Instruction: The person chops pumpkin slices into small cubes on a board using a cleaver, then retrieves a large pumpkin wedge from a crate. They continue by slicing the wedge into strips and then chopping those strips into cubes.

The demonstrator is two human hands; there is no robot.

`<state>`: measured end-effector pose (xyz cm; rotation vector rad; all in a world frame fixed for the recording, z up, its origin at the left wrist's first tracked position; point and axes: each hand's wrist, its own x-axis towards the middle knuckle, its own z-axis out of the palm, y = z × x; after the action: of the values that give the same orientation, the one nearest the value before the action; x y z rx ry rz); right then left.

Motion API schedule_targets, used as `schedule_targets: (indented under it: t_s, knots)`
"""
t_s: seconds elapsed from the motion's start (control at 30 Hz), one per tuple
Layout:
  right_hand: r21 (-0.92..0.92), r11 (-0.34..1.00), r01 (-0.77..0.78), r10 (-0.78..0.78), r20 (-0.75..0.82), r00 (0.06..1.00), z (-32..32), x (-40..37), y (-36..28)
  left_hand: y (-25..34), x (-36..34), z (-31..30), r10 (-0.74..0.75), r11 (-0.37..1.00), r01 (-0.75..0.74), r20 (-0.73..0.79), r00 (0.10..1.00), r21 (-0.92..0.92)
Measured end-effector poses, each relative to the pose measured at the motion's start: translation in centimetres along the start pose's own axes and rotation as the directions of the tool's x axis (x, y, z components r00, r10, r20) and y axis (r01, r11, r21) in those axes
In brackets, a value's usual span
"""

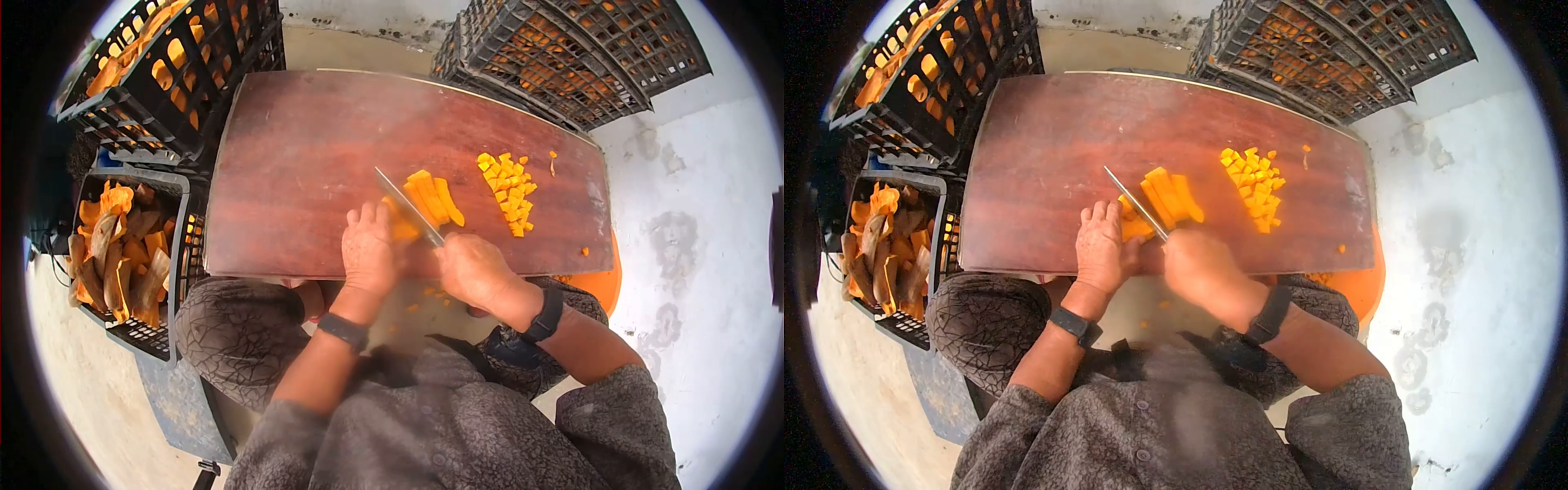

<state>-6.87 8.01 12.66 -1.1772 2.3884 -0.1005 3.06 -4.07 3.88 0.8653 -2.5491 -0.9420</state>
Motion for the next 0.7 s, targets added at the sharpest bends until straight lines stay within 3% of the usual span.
schedule_targets:
  t_s: [0.1, 0.23, 0.43, 0.5, 0.6, 0.7]
  knots:
    - [0.015, 1.0, -0.021, 0.021, 0.007, 1.0, -0.3, 0.0, -0.2, 0.1, 0.0, 0.4, 0.005, 1.0, -0.005, 0.0, 1.0, 0.018]
    - [-0.033, 0.994, -0.105, 0.109, 0.16, 0.981, -3.2, 0.4, -1.6, 0.3, -0.4, 0.2, 0.03, 1.0, -0.03, -0.061, 0.998, -0.008]
    - [0.014, 0.989, -0.148, 0.143, 0.195, 0.97, -2.4, 0.3, -1.2, 0.0, 0.0, -0.3, -0.007, 1.0, 0.007, 0.02, 1.0, -0.014]
    - [0.031, 0.998, 0.051, -0.051, -0.017, 0.999, 0.5, 1.0, 0.1, -0.2, 0.0, 0.0, 0.009, 1.0, -0.009, 0.012, 1.0, -0.002]
    - [0.053, 0.998, -0.031, 0.036, -0.079, 0.996, 2.0, 1.5, 0.6, -0.1, -0.3, 0.2, 0.037, 0.999, -0.037, -0.013, 0.999, 0.008]
    - [0.038, 0.999, 0.016, -0.01, -0.13, 0.991, 2.2, 1.1, 0.3, 0.3, -0.1, 0.2, 0.034, 0.999, -0.033, -0.023, 0.999, 0.025]
